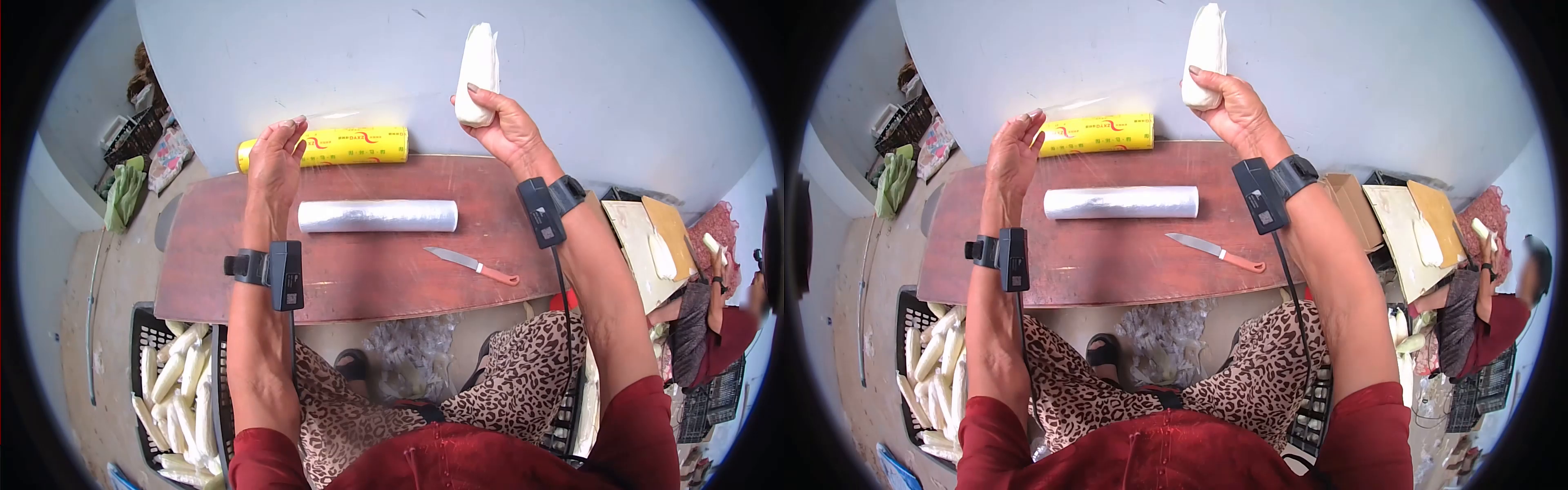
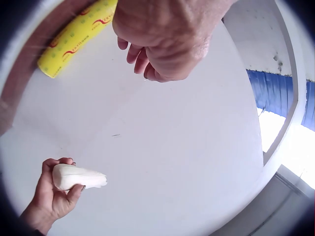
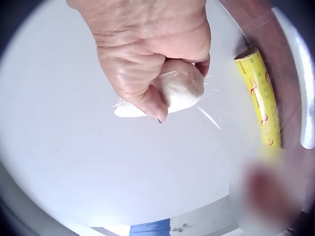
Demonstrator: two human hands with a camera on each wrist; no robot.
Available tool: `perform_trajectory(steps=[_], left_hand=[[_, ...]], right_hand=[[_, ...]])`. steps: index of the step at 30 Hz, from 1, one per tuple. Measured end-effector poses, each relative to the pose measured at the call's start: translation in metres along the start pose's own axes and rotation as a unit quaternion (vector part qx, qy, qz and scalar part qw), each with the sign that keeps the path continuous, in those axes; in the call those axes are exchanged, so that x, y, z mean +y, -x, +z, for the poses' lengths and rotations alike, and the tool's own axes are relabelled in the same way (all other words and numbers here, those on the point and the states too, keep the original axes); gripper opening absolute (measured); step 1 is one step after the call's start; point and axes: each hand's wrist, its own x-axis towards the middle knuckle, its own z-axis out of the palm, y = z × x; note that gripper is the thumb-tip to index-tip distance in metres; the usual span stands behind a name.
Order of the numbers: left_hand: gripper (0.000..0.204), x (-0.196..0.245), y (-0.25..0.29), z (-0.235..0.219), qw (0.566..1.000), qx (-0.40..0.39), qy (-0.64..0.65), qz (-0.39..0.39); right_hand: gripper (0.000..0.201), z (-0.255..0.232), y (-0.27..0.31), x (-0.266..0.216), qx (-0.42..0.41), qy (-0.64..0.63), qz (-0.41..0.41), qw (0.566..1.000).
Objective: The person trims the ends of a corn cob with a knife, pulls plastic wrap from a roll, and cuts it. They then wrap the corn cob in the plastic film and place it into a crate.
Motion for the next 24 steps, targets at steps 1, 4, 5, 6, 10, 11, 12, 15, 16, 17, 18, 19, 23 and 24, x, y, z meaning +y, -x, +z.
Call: perform_trajectory(steps=[1, 4, 5, 6, 10, 11, 12, 15, 16, 17, 18, 19, 23, 24], left_hand=[[0.006, 0.004, -0.003, 0.007, 1.000, -0.007, 0.009, 0.021], [0.005, 0.019, -0.002, 0.027, 0.994, -0.060, 0.039, 0.078], [0.005, 0.022, -0.001, 0.031, 0.991, -0.082, 0.050, 0.096], [0.005, 0.020, 0.001, 0.031, 0.992, -0.081, 0.048, 0.084], [0.005, 0.022, 0.012, 0.016, 0.998, -0.045, -0.011, 0.039], [0.006, 0.024, 0.019, 0.012, 0.999, -0.023, -0.043, 0.017], [0.006, 0.025, 0.027, 0.008, 0.997, 0.000, -0.076, -0.005], [0.006, 0.043, 0.058, 0.005, 0.984, -0.014, -0.171, -0.045], [0.006, 0.049, 0.070, 0.004, 0.975, -0.016, -0.210, -0.066], [0.005, 0.052, 0.084, 0.001, 0.972, -0.024, -0.220, -0.077], [0.005, 0.052, 0.094, -0.005, 0.968, -0.034, -0.225, -0.106], [0.006, 0.051, 0.104, -0.013, 0.963, -0.043, -0.228, -0.134], [0.007, 0.047, 0.140, -0.021, 0.942, -0.057, -0.252, -0.213], [0.007, 0.047, 0.147, -0.023, 0.936, -0.059, -0.263, -0.228]], right_hand=[[0.050, 0.001, -0.007, -0.005, -0.002, -0.006, -0.009, 1.000], [0.050, 0.005, -0.015, -0.024, -0.018, -0.008, -0.057, 0.998], [0.049, 0.008, -0.013, -0.030, -0.027, -0.005, -0.076, 0.997], [0.049, 0.006, -0.010, -0.033, -0.030, -0.005, -0.075, 0.997], [0.047, -0.003, 0.021, -0.021, -0.042, 0.017, -0.061, 0.997], [0.047, -0.007, 0.034, -0.011, -0.043, 0.029, -0.053, 0.997], [0.049, -0.010, 0.048, -0.003, -0.045, 0.030, -0.039, 0.998], [0.053, -0.021, 0.092, 0.020, -0.050, 0.026, 0.001, 0.998], [0.054, -0.024, 0.107, 0.026, -0.050, 0.021, 0.015, 0.998], [0.056, -0.026, 0.121, 0.030, -0.050, 0.017, 0.029, 0.998], [0.056, -0.028, 0.134, 0.033, -0.045, 0.027, 0.053, 0.997], [0.057, -0.029, 0.146, 0.035, -0.039, 0.038, 0.078, 0.996], [0.061, -0.017, 0.182, 0.029, -0.020, 0.100, 0.156, 0.982], [0.062, -0.017, 0.189, 0.028, -0.015, 0.117, 0.169, 0.979]])
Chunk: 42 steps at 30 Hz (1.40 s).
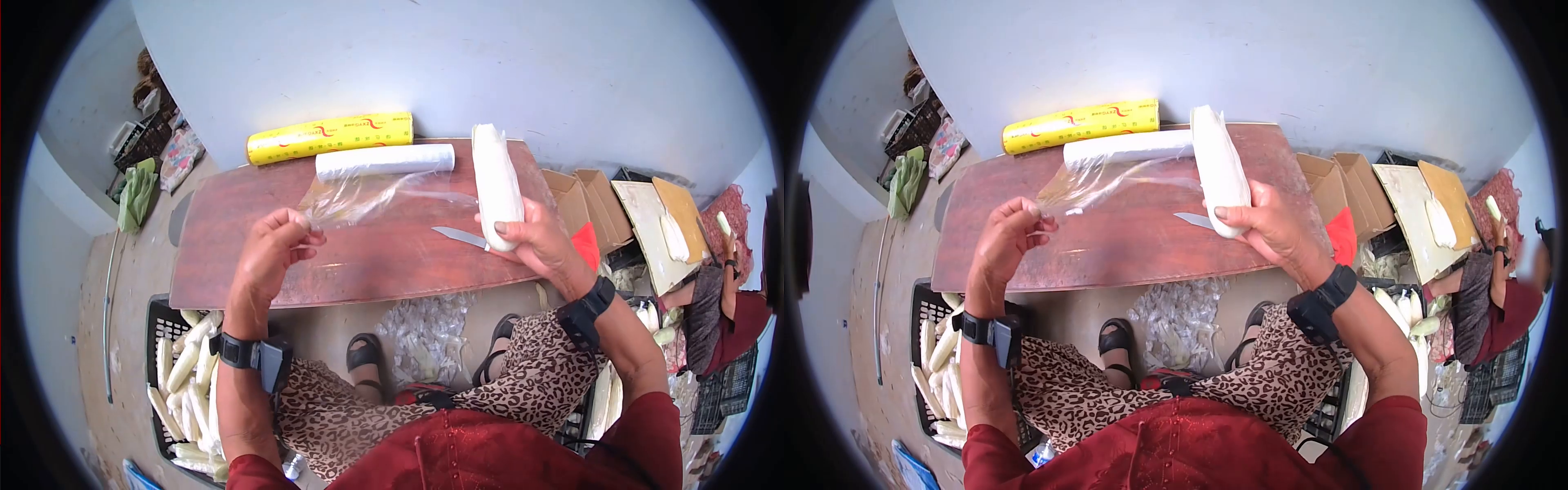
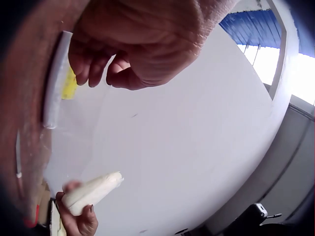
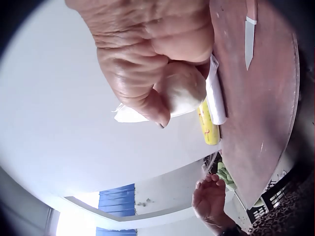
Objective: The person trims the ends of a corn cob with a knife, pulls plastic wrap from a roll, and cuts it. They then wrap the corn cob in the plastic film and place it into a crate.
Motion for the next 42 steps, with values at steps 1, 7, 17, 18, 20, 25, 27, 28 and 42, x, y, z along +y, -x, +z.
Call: perform_trajectory(steps=[1, 7, 17, 18, 20, 25, 27, 28, 42], left_hand=[[0.008, -0.004, 0.004, -0.001, 1.000, -0.020, -0.004, -0.015], [0.007, -0.020, 0.021, -0.008, 0.985, -0.052, -0.156, -0.047], [0.009, -0.096, 0.025, -0.005, 0.942, -0.090, -0.200, -0.253], [0.010, -0.104, 0.025, -0.005, 0.937, -0.089, -0.199, -0.273], [0.011, -0.117, 0.024, -0.007, 0.929, -0.083, -0.200, -0.299], [0.013, -0.128, 0.021, -0.016, 0.924, -0.064, -0.211, -0.313], [0.014, -0.131, 0.020, -0.019, 0.922, -0.065, -0.218, -0.314], [0.015, -0.133, 0.020, -0.019, 0.921, -0.067, -0.221, -0.315], [0.017, -0.148, 0.021, -0.032, 0.884, -0.081, -0.307, -0.344]], right_hand=[[0.063, -0.001, 0.006, 0.003, -0.004, 0.014, -0.003, 1.000], [0.065, -0.017, 0.039, 0.029, -0.005, 0.064, 0.041, 0.997], [0.057, -0.034, 0.057, 0.084, -0.021, 0.166, 0.115, 0.979], [0.058, -0.034, 0.056, 0.088, -0.026, 0.186, 0.118, 0.975], [0.060, -0.034, 0.054, 0.094, -0.036, 0.227, 0.123, 0.965], [0.061, -0.035, 0.050, 0.107, -0.072, 0.339, 0.111, 0.932], [0.063, -0.036, 0.047, 0.111, -0.092, 0.386, 0.100, 0.913], [0.064, -0.037, 0.045, 0.113, -0.102, 0.405, 0.094, 0.904], [0.063, -0.026, 0.037, 0.111, -0.164, 0.533, 0.117, 0.822]])
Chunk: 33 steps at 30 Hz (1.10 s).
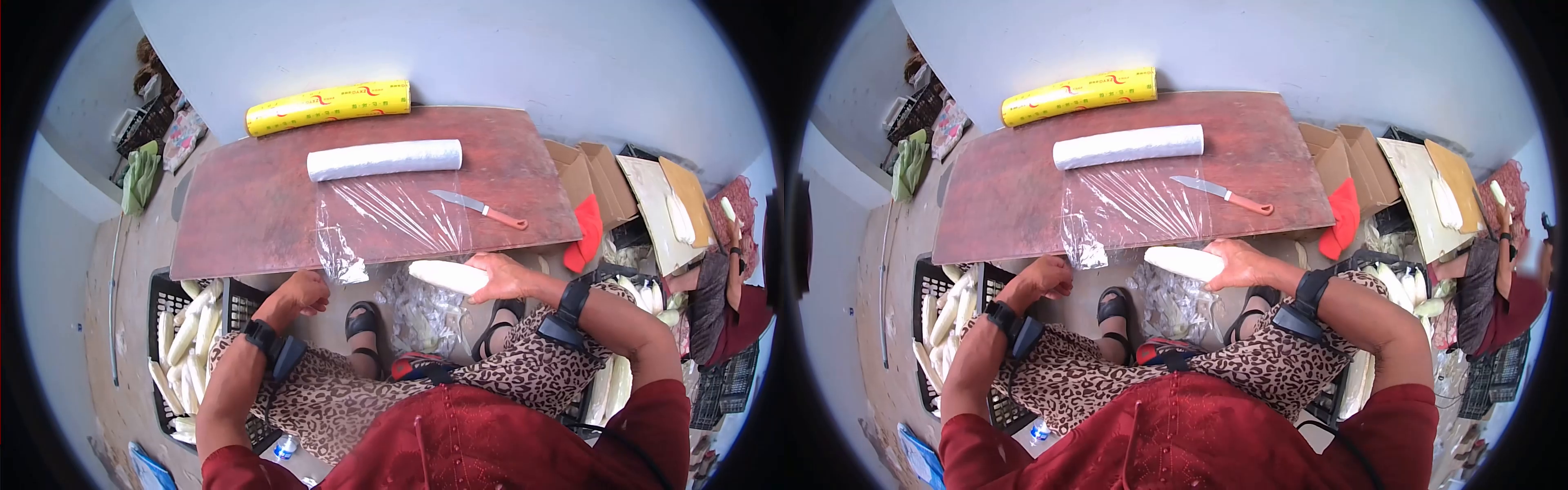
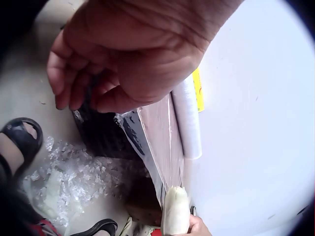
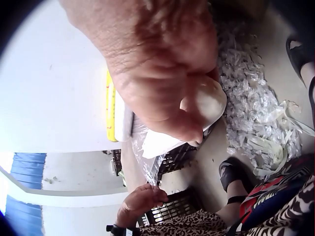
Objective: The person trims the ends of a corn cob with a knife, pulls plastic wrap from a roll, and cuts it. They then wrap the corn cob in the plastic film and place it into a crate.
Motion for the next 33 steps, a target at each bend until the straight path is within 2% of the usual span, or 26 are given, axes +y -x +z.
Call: perform_trajectory(steps=[1, 4, 8, 11, 20, 29, 33], left_hand=[[0.018, 0.000, 0.000, 0.001, 1.000, 0.004, -0.014, -0.002], [0.024, 0.000, 0.000, 0.003, 0.989, 0.006, 0.143, -0.020], [0.028, 0.001, -0.001, 0.003, 0.949, -0.022, 0.311, -0.043], [0.032, 0.000, -0.002, 0.002, 0.934, -0.046, 0.352, -0.033], [0.011, -0.006, 0.007, 0.007, 0.938, -0.031, 0.346, 0.010], [0.011, -0.012, 0.003, 0.002, 0.963, 0.021, 0.265, -0.038], [0.012, -0.010, 0.009, 0.007, 0.960, -0.008, 0.278, -0.006]], right_hand=[[0.061, 0.001, 0.000, 0.001, 0.004, 0.003, -0.007, 1.000], [0.060, 0.003, 0.000, 0.002, 0.009, 0.004, -0.015, 1.000], [0.064, 0.002, -0.001, 0.000, -0.005, 0.005, -0.010, 1.000], [0.063, 0.003, 0.000, 0.000, -0.001, -0.005, -0.007, 1.000], [0.062, 0.005, -0.002, 0.003, 0.001, 0.005, -0.017, 1.000], [0.063, 0.006, -0.003, 0.003, 0.001, 0.005, -0.007, 1.000], [0.063, 0.007, -0.002, 0.004, 0.003, 0.001, -0.015, 1.000]])
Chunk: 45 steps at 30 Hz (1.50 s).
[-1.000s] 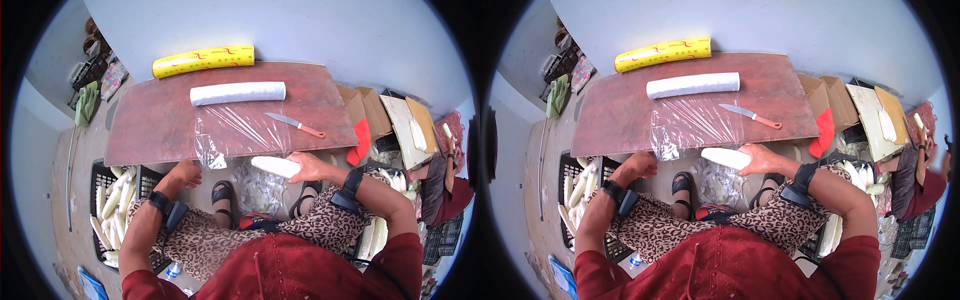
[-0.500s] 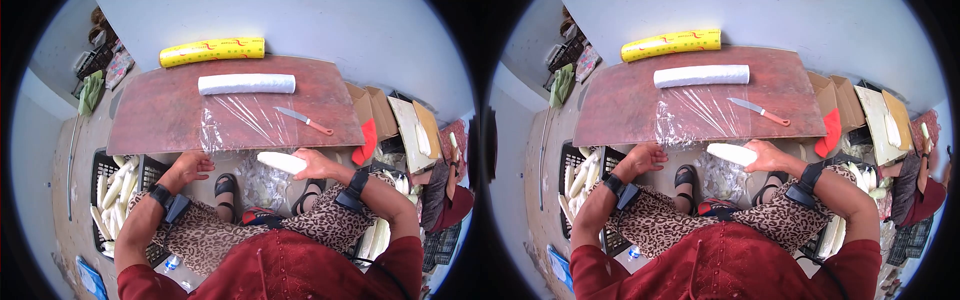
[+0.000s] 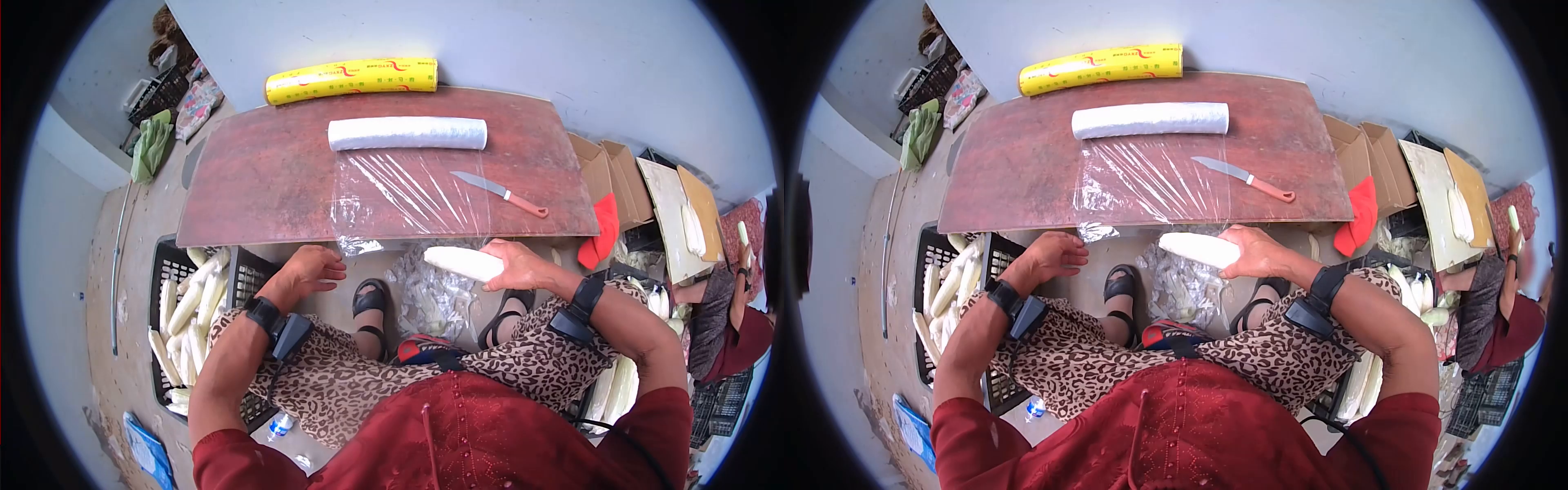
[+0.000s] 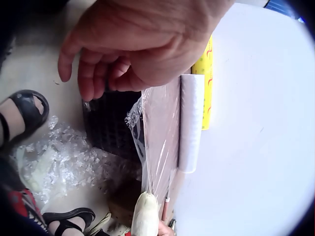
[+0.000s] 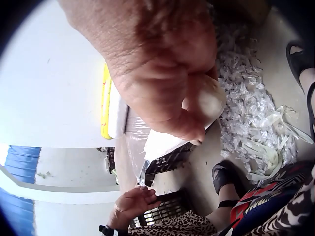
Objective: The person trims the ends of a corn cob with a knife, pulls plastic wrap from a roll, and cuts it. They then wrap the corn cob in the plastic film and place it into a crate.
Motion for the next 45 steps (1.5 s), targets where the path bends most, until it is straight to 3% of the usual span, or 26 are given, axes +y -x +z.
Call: perform_trajectory(steps=[5, 11, 14, 17, 20, 23, 26, 28, 31, 34, 37, 41, 45], left_hand=[[0.014, 0.001, -0.001, 0.003, 0.990, -0.074, 0.118, 0.032], [0.025, 0.009, 0.008, 0.003, 0.972, -0.172, 0.161, 0.021], [0.027, 0.009, 0.007, 0.007, 0.984, -0.123, 0.130, 0.013], [0.018, -0.005, -0.007, 0.005, 0.995, -0.061, 0.055, 0.058], [0.011, -0.007, -0.009, 0.004, 0.999, -0.012, 0.023, 0.031], [0.008, -0.006, -0.011, 0.004, 0.999, 0.004, 0.015, 0.030], [0.007, -0.005, -0.012, 0.007, 0.999, -0.003, 0.014, 0.031], [0.009, -0.006, -0.013, 0.008, 0.999, -0.002, 0.005, 0.036], [0.010, -0.006, -0.015, 0.007, 0.999, -0.003, -0.004, 0.033], [0.011, -0.006, -0.016, 0.005, 0.999, -0.006, -0.009, 0.031], [0.012, -0.006, -0.012, 0.003, 0.999, -0.007, -0.013, 0.034], [0.011, -0.003, -0.004, 0.003, 0.998, -0.025, -0.016, 0.052], [0.010, 0.006, 0.000, 0.002, 0.999, -0.025, -0.027, 0.028]], right_hand=[[0.063, 0.001, 0.001, -0.002, 0.001, 0.006, -0.004, 1.000], [0.060, 0.004, 0.000, 0.003, 0.008, 0.023, -0.035, 0.999], [0.058, 0.006, -0.001, 0.004, 0.012, 0.021, -0.049, 0.999], [0.056, 0.006, -0.002, 0.004, 0.012, 0.023, -0.055, 0.998], [0.052, 0.012, -0.004, 0.015, 0.012, 0.053, -0.085, 0.995], [0.047, 0.018, -0.002, 0.024, -0.056, 0.105, -0.080, 0.990], [0.044, 0.012, 0.006, 0.004, -0.128, 0.102, -0.137, 0.977], [0.045, -0.001, 0.012, -0.034, -0.164, 0.075, -0.144, 0.973], [0.047, -0.009, -0.002, -0.068, -0.039, -0.009, -0.263, 0.964], [0.053, -0.008, -0.037, -0.077, 0.113, 0.024, -0.292, 0.949], [0.057, 0.005, -0.069, -0.068, 0.215, 0.063, -0.239, 0.945], [0.061, 0.025, -0.080, -0.060, 0.231, 0.153, -0.174, 0.945], [0.065, 0.022, -0.075, -0.065, 0.204, 0.223, -0.201, 0.932]])
